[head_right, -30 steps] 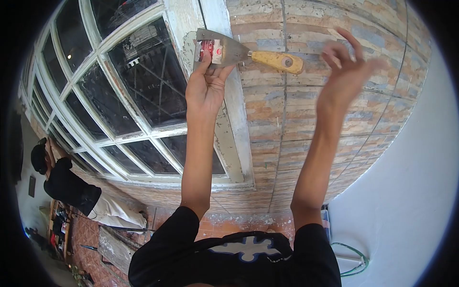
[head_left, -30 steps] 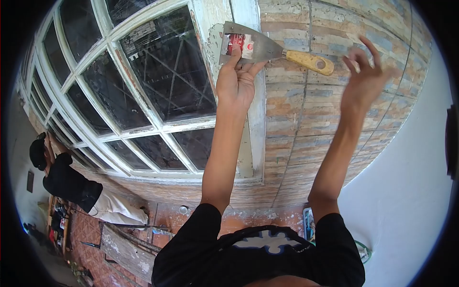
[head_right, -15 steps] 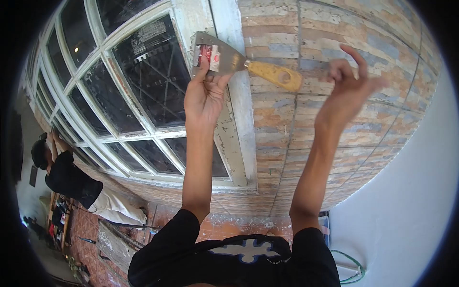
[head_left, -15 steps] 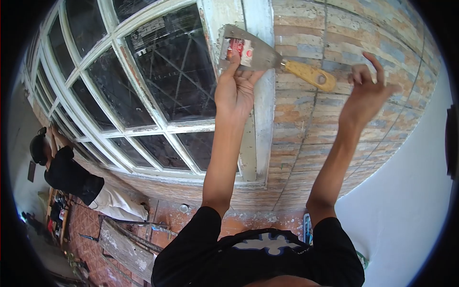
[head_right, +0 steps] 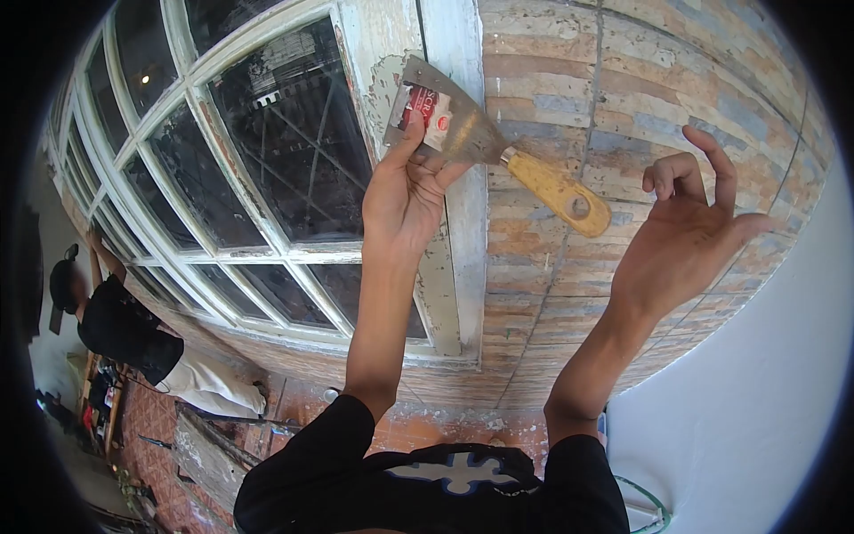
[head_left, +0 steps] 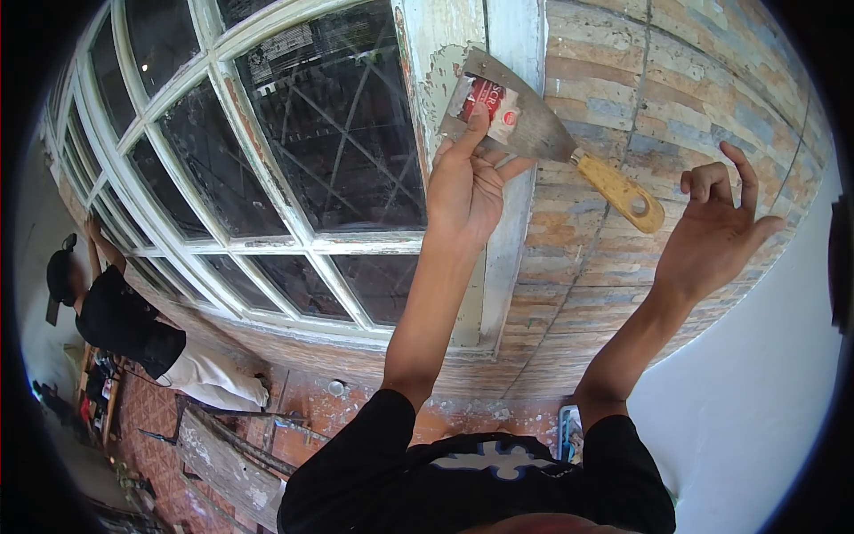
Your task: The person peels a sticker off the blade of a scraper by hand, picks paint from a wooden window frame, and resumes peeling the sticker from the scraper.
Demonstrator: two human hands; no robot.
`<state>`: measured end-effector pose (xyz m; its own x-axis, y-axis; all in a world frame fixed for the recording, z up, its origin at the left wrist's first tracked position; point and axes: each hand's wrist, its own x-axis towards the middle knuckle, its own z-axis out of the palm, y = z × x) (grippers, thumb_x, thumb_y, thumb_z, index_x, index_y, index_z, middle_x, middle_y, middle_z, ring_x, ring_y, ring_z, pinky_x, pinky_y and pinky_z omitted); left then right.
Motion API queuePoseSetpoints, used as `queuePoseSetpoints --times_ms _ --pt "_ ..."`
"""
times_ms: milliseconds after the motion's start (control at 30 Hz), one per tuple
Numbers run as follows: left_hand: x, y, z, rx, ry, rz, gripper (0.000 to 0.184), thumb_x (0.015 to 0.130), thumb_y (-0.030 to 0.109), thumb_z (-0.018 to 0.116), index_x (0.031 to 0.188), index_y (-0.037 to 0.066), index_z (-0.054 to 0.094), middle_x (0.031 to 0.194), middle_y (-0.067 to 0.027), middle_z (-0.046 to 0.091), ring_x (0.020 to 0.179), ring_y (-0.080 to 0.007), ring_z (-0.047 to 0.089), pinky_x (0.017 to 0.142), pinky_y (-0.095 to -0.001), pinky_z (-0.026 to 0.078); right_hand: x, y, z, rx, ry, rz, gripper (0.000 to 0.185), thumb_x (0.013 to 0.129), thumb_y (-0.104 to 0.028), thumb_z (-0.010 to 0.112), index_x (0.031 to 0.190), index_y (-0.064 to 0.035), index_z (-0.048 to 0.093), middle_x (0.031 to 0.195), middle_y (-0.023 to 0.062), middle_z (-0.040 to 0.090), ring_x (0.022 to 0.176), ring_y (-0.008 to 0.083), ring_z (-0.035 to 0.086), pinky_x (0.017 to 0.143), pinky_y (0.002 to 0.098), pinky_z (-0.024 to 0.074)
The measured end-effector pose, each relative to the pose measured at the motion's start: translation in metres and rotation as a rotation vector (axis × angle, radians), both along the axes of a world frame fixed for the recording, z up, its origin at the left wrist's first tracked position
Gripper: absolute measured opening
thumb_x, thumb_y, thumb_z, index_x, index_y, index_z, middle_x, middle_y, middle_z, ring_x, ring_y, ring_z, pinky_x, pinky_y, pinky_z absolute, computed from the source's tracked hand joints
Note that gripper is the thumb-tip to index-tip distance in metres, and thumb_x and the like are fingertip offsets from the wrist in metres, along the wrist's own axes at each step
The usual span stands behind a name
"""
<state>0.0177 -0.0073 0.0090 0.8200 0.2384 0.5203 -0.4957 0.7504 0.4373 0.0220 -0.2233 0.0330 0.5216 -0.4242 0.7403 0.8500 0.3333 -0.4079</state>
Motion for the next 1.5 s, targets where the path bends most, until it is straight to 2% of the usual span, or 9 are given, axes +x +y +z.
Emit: queuePoseSetpoints --times_ms 167,300,400,467,533,1033,1233,1333,1500 --pt "-0.003 -0.003 0.003 -0.037 -0.008 -0.013 0.025 0.102 0.012 0.051 0.121 -0.004 0.055 0.118 -0.0202 0.065 0.107 -0.0333 0.067 0.087 -0.0492 0.061 -0.002 -0.013 -0.005 -0.061 -0.129 -0.040 0.094 0.099 -0.069 0.007 0.120 0.0062 0.059 0.067 0.0055 0.050 0.069 0.0177 0.045 0.075 0.0322 0.0347" --pt "0.003 0.001 -0.001 -0.070 -0.039 -0.083 0.025 0.102 0.013 0.051 0.121 -0.004 0.055 0.118 -0.0197 0.066 0.108 -0.0326 0.067 0.090 -0.0499 0.060 -0.014 -0.026 -0.002 0.018 -0.196 0.070 0.089 0.101 -0.064 0.007 0.128 0.0069 0.054 0.084 0.0127 0.059 0.080 0.0187 0.051 0.090 0.0358 0.0449" --pt "0.010 0.010 -0.003 -0.026 -0.058 -0.116 0.027 0.100 0.015 0.057 0.122 0.000 0.055 0.114 -0.0153 0.067 0.103 -0.0300 0.069 0.079 -0.0474 0.064 0.015 0.023 -0.006 -0.485 0.059 -0.602 0.097 0.098 -0.065 -0.006 0.132 0.0045 0.053 0.092 0.0119 0.063 0.081 0.0160 0.049 0.085 0.0272 0.0409" --pt "0.006 0.004 0.002 -0.047 -0.018 -0.081 0.027 0.100 0.015 0.057 0.123 0.000 0.054 0.115 -0.0155 0.067 0.104 -0.0297 0.068 0.080 -0.0479 0.063 0.003 0.024 0.006 -0.242 0.032 -0.165 0.100 0.095 -0.072 -0.001 0.132 0.0034 0.053 0.088 0.0105 0.060 0.081 0.0166 0.047 0.083 0.0280 0.0366" --pt "0.002 0.000 0.005 -0.062 0.009 -0.044 0.029 0.100 0.015 0.057 0.124 -0.001 0.053 0.118 -0.0161 0.065 0.108 -0.0304 0.067 0.083 -0.0487 0.063 0.002 0.000 -0.004 -0.064 0.007 -0.004 0.103 0.093 -0.077 0.003 0.132 0.0030 0.053 0.084 0.0092 0.057 0.081 0.0171 0.044 0.081 0.0296 0.0335" --pt "0.000 0.006 -0.001 -0.057 -0.018 -0.064 0.027 0.102 0.013 0.051 0.123 -0.005 0.054 0.119 -0.0215 0.065 0.109 -0.0341 0.066 0.092 -0.0506 0.059 -0.033 -0.038 -0.016 0.071 -0.181 0.047 0.099 0.095 -0.075 0.010 0.132 0.0095 0.047 0.079 0.0079 0.045 0.081 0.0194 0.043 0.084 0.0371 0.0350" --pt "-0.003 0.003 0.002 -0.023 0.023 -0.048 0.028 0.100 0.017 0.057 0.121 -0.002 0.056 0.116 -0.0158 0.066 0.104 -0.0282 0.069 0.079 -0.0473 0.064 -0.038 -0.021 -0.013 0.000 -0.172 0.011 0.099 0.095 -0.075 0.009 0.131 0.0087 0.048 0.077 0.0074 0.046 0.080 0.0192 0.044 0.086 0.0375 0.0347" --pt "-0.003 -0.003 0.001 -0.052 -0.042 -0.085 0.027 0.103 0.013 0.050 0.123 -0.005 0.054 0.119 -0.0204 0.065 0.108 -0.0319 0.067 0.092 -0.0484 0.060 -0.031 -0.011 -0.017 -0.129 -0.132 -0.012 0.100 0.094 -0.077 0.012 0.131 0.0079 0.049 0.077 0.0074 0.047 0.081 0.0198 0.046 0.089 0.0369 0.0351" --pt "0.001 -0.005 -0.001 -0.107 -0.037 -0.085 0.027 0.103 0.013 0.050 0.122 -0.005 0.054 0.119 -0.0197 0.065 0.107 -0.0315 0.067 0.092 -0.0481 0.060 -0.028 -0.016 -0.017 -0.195 -0.130 -0.045 0.099 0.095 -0.077 0.013 0.130 0.0076 0.051 0.076 0.0070 0.049 0.084 0.0197 0.049 0.088 0.0361 0.0357"
